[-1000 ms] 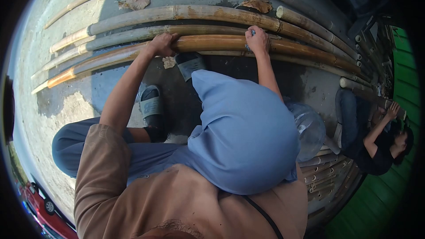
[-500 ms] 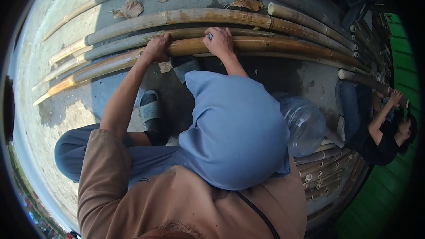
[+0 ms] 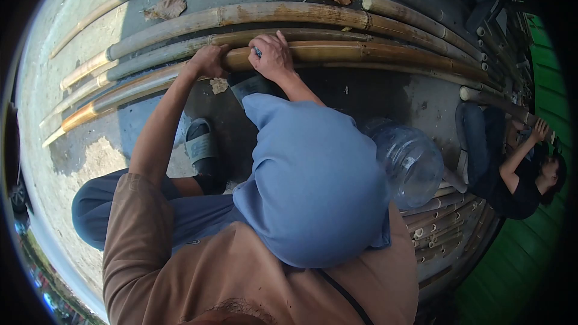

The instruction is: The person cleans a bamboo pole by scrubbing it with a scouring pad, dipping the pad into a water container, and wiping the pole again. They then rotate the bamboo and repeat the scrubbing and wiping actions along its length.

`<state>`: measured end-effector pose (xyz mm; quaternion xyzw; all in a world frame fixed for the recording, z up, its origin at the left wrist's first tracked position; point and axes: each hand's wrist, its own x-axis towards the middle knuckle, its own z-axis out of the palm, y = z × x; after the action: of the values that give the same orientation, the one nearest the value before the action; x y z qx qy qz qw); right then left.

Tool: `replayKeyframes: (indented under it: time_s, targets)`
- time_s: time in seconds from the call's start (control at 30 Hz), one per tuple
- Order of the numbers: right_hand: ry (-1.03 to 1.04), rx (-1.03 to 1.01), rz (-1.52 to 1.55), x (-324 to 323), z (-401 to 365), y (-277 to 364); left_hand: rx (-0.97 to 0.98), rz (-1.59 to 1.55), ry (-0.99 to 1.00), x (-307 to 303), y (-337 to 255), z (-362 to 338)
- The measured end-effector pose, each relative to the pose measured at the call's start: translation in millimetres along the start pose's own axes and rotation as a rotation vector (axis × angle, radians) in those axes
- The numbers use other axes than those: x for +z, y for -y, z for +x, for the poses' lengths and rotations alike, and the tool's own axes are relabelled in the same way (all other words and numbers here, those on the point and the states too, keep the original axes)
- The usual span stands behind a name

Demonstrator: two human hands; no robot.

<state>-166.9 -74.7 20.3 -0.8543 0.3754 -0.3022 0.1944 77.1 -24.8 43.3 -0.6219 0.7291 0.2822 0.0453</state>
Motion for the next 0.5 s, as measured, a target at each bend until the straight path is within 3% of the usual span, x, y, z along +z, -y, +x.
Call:
replayKeyframes:
  time_s: [0.17,0.27,0.33,0.43,0.5]
  targets:
    - [-0.096,0.309,-0.37,-116.3,-16.1,-155.4,0.01,0.085,-0.159,8.3,-10.1,-8.9]
    - [-0.04,0.307,-0.501,-137.1,-17.0,-175.8,-0.051,0.147,-0.154,8.3,-21.6,-8.2]
    - [0.022,0.297,-0.392,-95.8,-6.2,-135.0,-0.071,0.162,-0.144,8.4,-26.2,-6.5]
    - [0.063,-0.001,-0.006,-12.1,13.7,-18.6,-0.032,0.147,-0.167,16.4,-16.9,-3.0]
    - [0.134,-0.177,0.13,27.0,11.5,26.7,0.0,0.112,-0.18,16.3,-14.9,-9.7]
